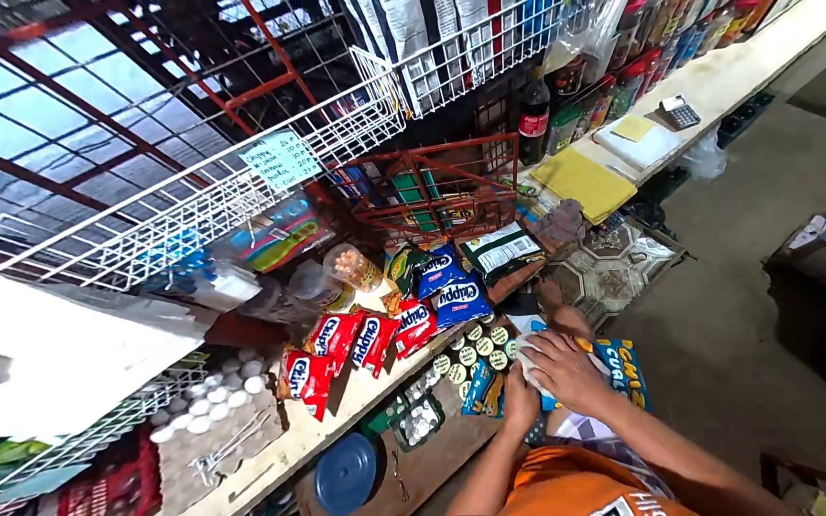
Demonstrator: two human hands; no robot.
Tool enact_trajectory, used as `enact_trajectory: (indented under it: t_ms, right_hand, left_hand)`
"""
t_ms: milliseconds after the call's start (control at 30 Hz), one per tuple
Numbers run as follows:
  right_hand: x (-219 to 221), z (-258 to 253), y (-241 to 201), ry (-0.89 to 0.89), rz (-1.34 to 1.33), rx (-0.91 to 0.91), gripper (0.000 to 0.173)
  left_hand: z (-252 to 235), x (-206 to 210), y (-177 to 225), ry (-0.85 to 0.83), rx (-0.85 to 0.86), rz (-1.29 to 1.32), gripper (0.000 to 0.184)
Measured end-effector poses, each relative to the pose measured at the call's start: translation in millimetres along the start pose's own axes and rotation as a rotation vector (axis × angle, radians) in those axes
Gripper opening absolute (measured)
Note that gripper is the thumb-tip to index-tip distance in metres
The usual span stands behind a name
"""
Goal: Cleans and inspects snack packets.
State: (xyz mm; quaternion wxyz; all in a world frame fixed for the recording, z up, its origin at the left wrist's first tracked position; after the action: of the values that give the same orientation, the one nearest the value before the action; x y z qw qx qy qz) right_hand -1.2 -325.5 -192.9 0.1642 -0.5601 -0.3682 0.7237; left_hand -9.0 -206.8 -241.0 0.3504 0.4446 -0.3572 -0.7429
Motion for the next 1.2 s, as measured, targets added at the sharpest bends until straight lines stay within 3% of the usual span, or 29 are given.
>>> enact_trajectory:
  t_ms: [67, 233, 300, 400, 500, 633, 800, 900, 1033, 1100, 1200]
  right_hand:
    - [1.6, -16.0, 17.2, -0.014, 0.005, 0.097, 0.041]
    - [-52.4, -12.9, 67.2, 0.157, -0.151, 0.463, 0.039]
    - [-51.4, -3.4, 48.3, 0.127, -0.167, 0.399, 0.04]
    - [-10.8, 9.7, 41.3, 0.018, -0.037, 0.367, 0.046]
    - [-18.5, 30.7, 82.7, 0.161, -0.064, 0.491, 0.047]
    - [-14.1, 74.0, 121.8, 0.568, -0.346, 0.461, 0.038]
    - [-60.3, 84.1, 131.4, 0.616, -0.388, 0.631, 0.038]
    - [-81.3, 59.2, 68.5, 0.553, -0.414, 0.406, 0.032]
    - [-0.3, 19.8, -14.8, 0.104, -0.212, 0.146, 0.037]
    - [33.7, 27.2, -16.7, 0.232, 0.009, -0.027, 0.035]
    - [45.0, 56.3, 1.4, 0.391, 0.219, -0.211, 0.032]
  left_hand:
    - [0.2, 1.7, -3.9, 0.001, 0.011, -0.018, 0.027]
    - [2.9, 0.4, -10.8, 0.024, 0.002, 0.093, 0.021]
    - [0.6, -0.8, -13.1, 0.024, -0.014, 0.105, 0.021]
    - [1.7, 2.7, -18.9, 0.02, -0.018, 0.093, 0.019]
    - [5.6, 3.0, -33.8, 0.063, -0.05, 0.115, 0.02]
    - [7.4, 1.1, -32.0, 0.079, -0.063, 0.154, 0.018]
    - [8.4, 0.4, -21.0, 0.049, -0.064, 0.15, 0.019]
    - [5.6, 3.9, -20.5, 0.044, -0.086, 0.283, 0.021]
    - [6.4, 10.3, -15.5, 0.049, -0.146, 0.569, 0.021]
    - [9.5, 13.0, -19.2, 0.062, -0.229, 0.705, 0.026]
    - [7.0, 18.3, -35.2, 0.071, -0.369, 0.8, 0.023]
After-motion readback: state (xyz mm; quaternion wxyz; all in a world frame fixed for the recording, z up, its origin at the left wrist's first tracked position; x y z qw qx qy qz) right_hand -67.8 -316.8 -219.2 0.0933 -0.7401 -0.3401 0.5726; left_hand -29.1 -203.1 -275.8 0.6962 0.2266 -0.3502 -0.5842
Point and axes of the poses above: each hand's wrist, its own z-axis away from the middle knuckle, its own x-axis out of the palm, y = z × x, the point moved 6 cm from there along -z, towards the middle knuckle, and after that the axes turned 10 degrees about -z, right-handed, at the moved point
